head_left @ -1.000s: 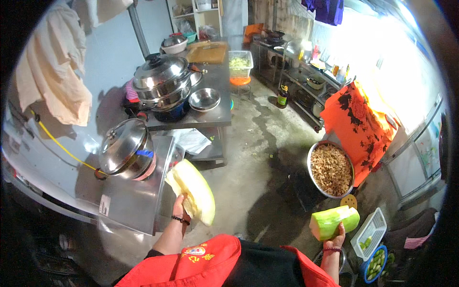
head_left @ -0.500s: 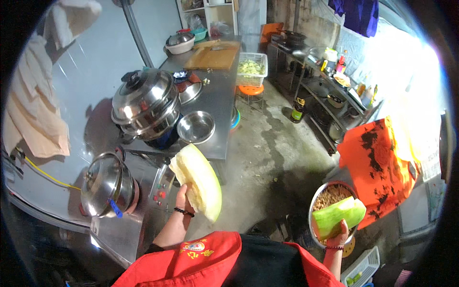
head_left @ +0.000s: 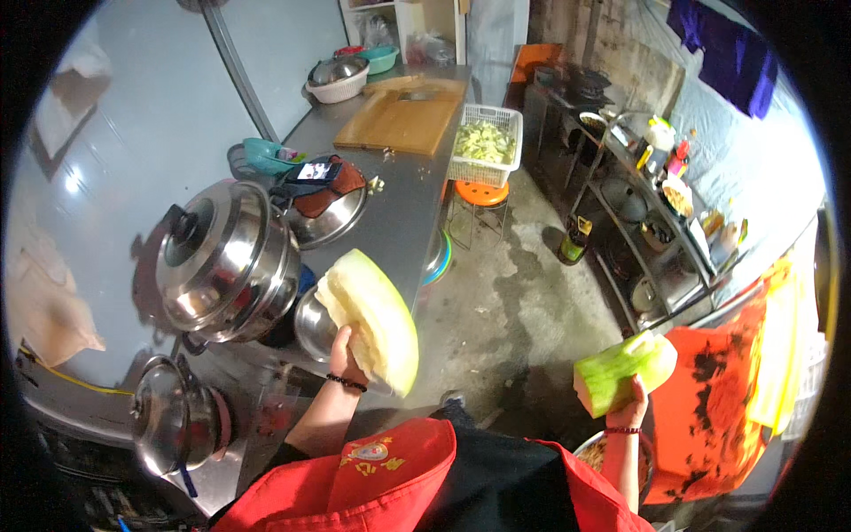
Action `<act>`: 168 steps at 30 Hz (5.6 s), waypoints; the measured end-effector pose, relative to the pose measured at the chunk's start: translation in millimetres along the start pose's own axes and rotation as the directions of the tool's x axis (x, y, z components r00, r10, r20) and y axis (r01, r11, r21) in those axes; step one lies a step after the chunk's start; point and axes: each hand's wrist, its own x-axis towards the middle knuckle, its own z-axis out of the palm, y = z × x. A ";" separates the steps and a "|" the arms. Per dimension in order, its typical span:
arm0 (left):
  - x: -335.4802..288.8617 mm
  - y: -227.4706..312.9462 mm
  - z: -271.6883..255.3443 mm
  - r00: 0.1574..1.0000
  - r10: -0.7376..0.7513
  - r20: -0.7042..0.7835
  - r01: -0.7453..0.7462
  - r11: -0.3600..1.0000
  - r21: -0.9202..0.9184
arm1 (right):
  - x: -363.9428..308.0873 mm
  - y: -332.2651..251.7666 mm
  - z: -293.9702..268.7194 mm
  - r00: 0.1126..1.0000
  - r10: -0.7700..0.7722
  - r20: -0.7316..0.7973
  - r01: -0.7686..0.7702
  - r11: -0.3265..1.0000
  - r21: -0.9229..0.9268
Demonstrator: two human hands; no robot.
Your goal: The person cuts a large pale green vegetable into chunks on a wooden cutting board using a cleaver, then transfers the pieces into a white basket. The person also washes the vegetable at a sink and continues cutting additional pieces.
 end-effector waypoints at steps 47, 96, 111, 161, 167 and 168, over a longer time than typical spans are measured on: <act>818.6 157.5 42.1 0.556 0.463 -0.690 -0.319 0.886 0.337 | 705.4 179.9 446.3 0.694 0.701 0.164 -0.585 0.683 -0.437; 522.6 -249.5 196.2 0.138 0.626 -0.767 -0.792 0.535 0.294 | 871.1 409.6 617.3 -0.013 0.525 0.851 0.947 0.279 -0.158; 508.0 -274.3 234.4 -0.174 0.550 -0.817 -0.864 0.313 0.395 | 1068.9 544.5 690.4 0.250 0.793 0.556 0.926 -0.363 0.102; 460.0 -351.6 293.8 -0.686 0.585 -0.432 -0.125 0.491 0.862 | 478.5 188.7 456.1 -0.874 0.482 0.063 0.257 0.569 -0.781; 447.9 -358.8 299.2 -0.670 0.583 -0.459 -0.111 0.533 0.839 | 463.6 186.5 445.0 -0.892 0.451 0.035 0.251 0.558 -0.791; 446.2 -359.6 300.2 -0.671 0.575 -0.468 -0.122 0.537 0.835 | 461.1 186.4 444.1 -0.896 0.444 0.022 0.253 0.551 -0.795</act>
